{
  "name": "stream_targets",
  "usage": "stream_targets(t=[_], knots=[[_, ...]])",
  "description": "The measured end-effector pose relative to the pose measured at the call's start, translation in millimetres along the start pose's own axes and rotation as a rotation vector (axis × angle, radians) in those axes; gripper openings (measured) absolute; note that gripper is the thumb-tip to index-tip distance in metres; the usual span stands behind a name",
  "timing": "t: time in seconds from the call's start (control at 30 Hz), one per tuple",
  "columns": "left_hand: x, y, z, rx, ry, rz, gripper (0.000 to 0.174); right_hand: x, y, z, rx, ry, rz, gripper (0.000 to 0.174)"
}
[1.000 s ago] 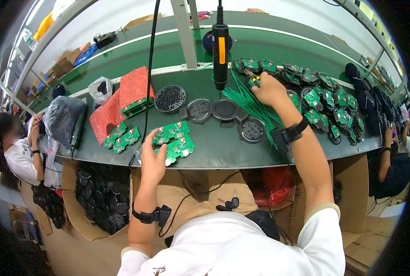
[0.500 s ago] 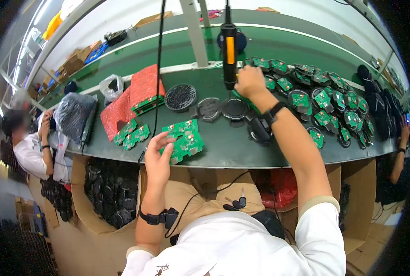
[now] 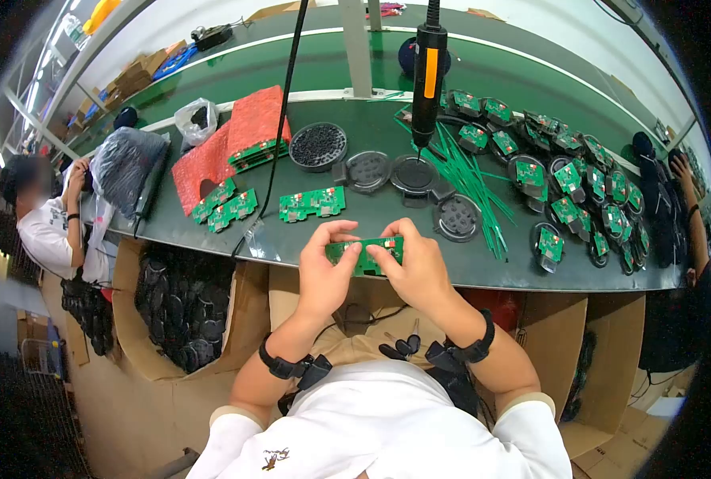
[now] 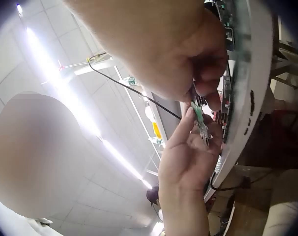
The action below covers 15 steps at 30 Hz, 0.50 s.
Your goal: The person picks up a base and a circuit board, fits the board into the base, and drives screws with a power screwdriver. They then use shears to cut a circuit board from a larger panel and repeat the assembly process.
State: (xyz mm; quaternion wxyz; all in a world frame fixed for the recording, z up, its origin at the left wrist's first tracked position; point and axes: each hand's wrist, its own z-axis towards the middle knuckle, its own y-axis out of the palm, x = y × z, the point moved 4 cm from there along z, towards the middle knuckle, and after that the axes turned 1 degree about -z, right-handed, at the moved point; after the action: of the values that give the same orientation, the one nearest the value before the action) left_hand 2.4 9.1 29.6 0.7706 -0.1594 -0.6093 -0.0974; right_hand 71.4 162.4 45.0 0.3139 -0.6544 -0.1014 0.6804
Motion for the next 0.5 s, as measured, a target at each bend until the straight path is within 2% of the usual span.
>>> stream_targets(t=[0.1,0.13,0.17,0.2,0.23,0.3,0.37,0.43,0.47,0.5], knots=[[2,-3,-1,0.074,0.004,0.123,0.028,-1,15,2,0.103,-0.078,-0.051,0.031],[3,-4,0,0.077,0.006,0.124,0.028,-2,22,4,0.145,-0.162,-0.136,0.03],[6,-6,0,0.106,0.08,0.202,0.029,-4,27,4,0.188,-0.242,-0.222,0.03],[9,-8,0,0.134,0.154,0.279,0.029,-3,27,7,0.173,-0.229,-0.182,0.031],[8,-12,4,0.135,0.153,0.278,0.029,-7,21,14,0.172,-0.229,-0.183,0.031],[-7,-28,19,0.116,-0.005,0.06,0.028,-7,10,31,0.044,-0.04,0.053,0.032],[-24,-47,33,0.153,-0.106,-0.133,0.024,0,2,49,0.028,0.034,0.183,0.034],[-23,-64,46,0.05,-0.138,0.17,0.025,-4,-8,60,-0.058,0.154,0.239,0.035],[-24,-69,50,0.05,-0.138,0.169,0.025,-7,-10,65,-0.058,0.154,0.237,0.035],[-29,-68,54,-0.077,-0.154,0.193,0.029,-10,-11,69,-0.089,0.132,0.234,0.035]])
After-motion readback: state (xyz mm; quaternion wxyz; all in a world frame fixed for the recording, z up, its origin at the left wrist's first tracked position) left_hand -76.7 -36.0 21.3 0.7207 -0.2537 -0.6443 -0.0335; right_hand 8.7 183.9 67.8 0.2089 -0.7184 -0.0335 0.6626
